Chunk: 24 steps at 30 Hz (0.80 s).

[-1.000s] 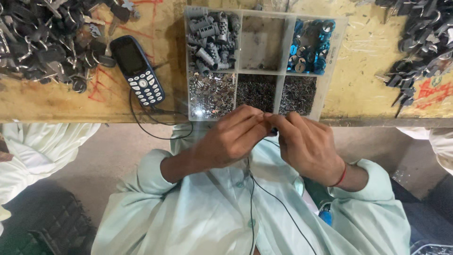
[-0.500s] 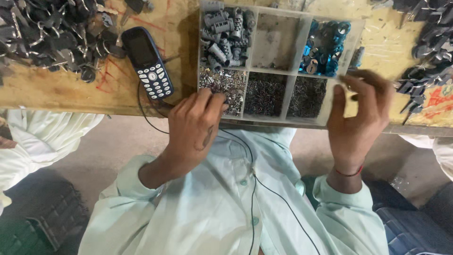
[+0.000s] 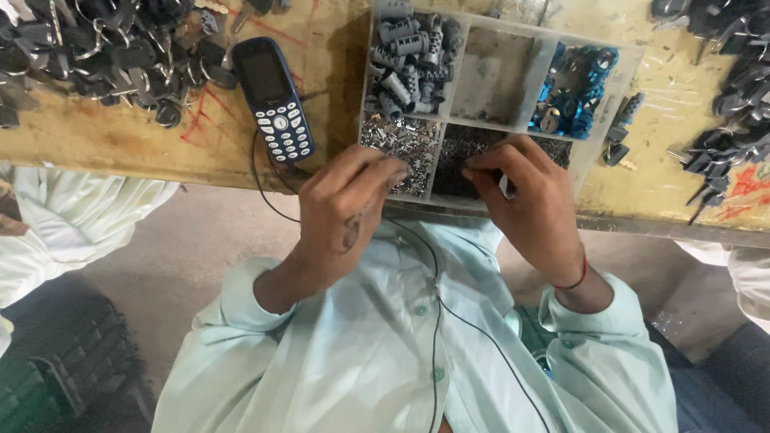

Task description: The person sits at a workbench and assembles small metal lock components by hand. They pick parts from a compartment tray, fit a shackle-like piece into a lock body, press and twist the pieces together, and place finished assemblies aside on the bench.

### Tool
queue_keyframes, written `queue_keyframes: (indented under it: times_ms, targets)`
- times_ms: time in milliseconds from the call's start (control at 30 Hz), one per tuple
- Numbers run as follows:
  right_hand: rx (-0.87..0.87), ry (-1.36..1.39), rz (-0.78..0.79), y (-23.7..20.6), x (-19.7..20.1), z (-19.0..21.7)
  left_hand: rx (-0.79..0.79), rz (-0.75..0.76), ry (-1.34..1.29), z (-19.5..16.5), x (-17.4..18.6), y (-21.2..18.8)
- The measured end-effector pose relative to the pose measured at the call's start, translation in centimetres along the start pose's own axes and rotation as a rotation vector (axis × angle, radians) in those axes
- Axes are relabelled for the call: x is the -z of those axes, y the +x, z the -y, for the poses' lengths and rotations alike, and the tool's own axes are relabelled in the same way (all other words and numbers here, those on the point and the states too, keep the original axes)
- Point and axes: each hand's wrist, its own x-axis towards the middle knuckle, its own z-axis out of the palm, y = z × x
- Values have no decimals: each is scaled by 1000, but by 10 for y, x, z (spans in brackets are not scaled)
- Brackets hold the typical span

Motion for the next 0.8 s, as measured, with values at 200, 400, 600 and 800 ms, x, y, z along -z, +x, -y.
queue_keyframes:
  times_ms: [200, 400, 600, 800]
  targets:
    - [-411, 1015, 145, -14, 6, -10, 258, 236, -742, -4, -18, 1]
    - [-268, 1238, 53, -37, -11, -27, 281, 169, -1061, -15, -49, -2]
    - [-336, 1180, 27, -40, -7, -25, 22, 138, -818, -8, -50, 3]
    - [-169, 832, -27, -33, -2, -12, -96, 60, -406, -17, -43, 2]
